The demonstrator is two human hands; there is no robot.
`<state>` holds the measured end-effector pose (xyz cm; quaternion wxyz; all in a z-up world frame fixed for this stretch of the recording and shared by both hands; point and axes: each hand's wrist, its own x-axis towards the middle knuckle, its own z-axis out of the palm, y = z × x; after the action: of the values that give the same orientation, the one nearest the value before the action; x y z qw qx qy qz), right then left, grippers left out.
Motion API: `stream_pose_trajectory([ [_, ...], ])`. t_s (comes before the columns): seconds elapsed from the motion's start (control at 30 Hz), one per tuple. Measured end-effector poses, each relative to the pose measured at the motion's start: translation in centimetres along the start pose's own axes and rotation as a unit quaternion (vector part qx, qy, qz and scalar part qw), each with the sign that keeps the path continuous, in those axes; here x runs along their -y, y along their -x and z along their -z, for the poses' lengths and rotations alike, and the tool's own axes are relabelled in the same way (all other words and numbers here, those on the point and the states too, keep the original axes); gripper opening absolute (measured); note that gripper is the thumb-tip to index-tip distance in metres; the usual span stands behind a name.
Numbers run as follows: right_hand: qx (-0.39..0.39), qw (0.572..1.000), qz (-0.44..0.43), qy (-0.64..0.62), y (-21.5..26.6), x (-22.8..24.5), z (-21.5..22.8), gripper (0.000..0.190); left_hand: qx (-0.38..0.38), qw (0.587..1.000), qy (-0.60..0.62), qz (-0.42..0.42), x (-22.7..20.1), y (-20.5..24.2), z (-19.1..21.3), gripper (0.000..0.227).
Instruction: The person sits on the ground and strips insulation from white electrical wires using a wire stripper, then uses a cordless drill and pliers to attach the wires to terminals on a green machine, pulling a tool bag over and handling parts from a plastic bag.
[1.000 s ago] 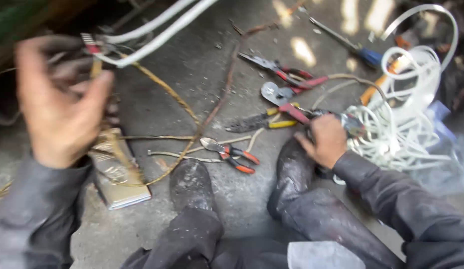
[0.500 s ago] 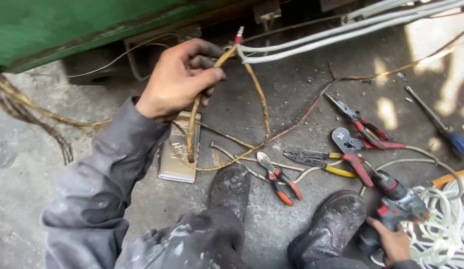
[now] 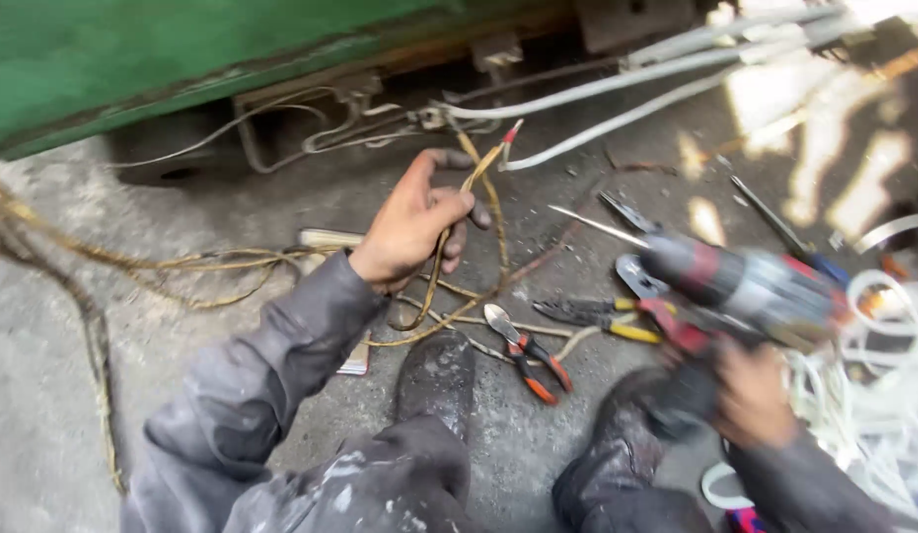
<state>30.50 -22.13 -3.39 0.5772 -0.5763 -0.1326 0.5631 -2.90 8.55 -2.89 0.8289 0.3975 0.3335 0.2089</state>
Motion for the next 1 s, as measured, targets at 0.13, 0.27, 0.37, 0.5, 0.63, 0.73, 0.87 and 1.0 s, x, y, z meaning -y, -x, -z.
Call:
stream_pose_trajectory([
  [0.13,0.069,0.995,0.062,0.029,-1.0,-1.8,-11.3,0.039,0.017,0.999,0.033,-0.021,3.0,1.1,-2.6,0.053],
  [0.27,0.126,0.991,0.015,-0.039,-0.4,-5.8,-13.2,0.040,0.059,0.990,0.015,-0.126,4.3,2.8,-4.5,0.065],
  [0.37,0.121,0.987,0.049,0.091,0.0,-7.5,-13.1,0.047,0.029,0.993,0.064,-0.090,5.4,3.4,-5.4,0.063],
  [0.5,0.088,0.992,0.013,0.086,0.4,-7.1,-14.1,0.063,0.020,0.988,0.135,-0.071,5.9,4.0,-5.8,0.057],
  [0.63,0.139,0.984,0.008,0.108,0.1,-5.6,-13.7,0.074,0.065,0.983,0.158,-0.068,4.5,5.5,-6.0,0.056],
  [0.73,0.227,0.969,0.003,0.097,-0.1,-2.3,-16.6,0.078,0.094,0.984,0.143,-0.048,4.4,6.0,-5.6,0.058],
  [0.87,0.292,0.951,-0.004,0.099,0.0,-2.6,-17.4,0.092,0.123,0.978,0.166,-0.039,4.1,6.5,-5.0,0.057],
  [1.0,0.281,0.956,-0.044,0.073,-0.2,-4.3,-15.8,0.073,0.100,0.984,0.143,-0.044,5.0,6.7,-4.8,0.056],
])
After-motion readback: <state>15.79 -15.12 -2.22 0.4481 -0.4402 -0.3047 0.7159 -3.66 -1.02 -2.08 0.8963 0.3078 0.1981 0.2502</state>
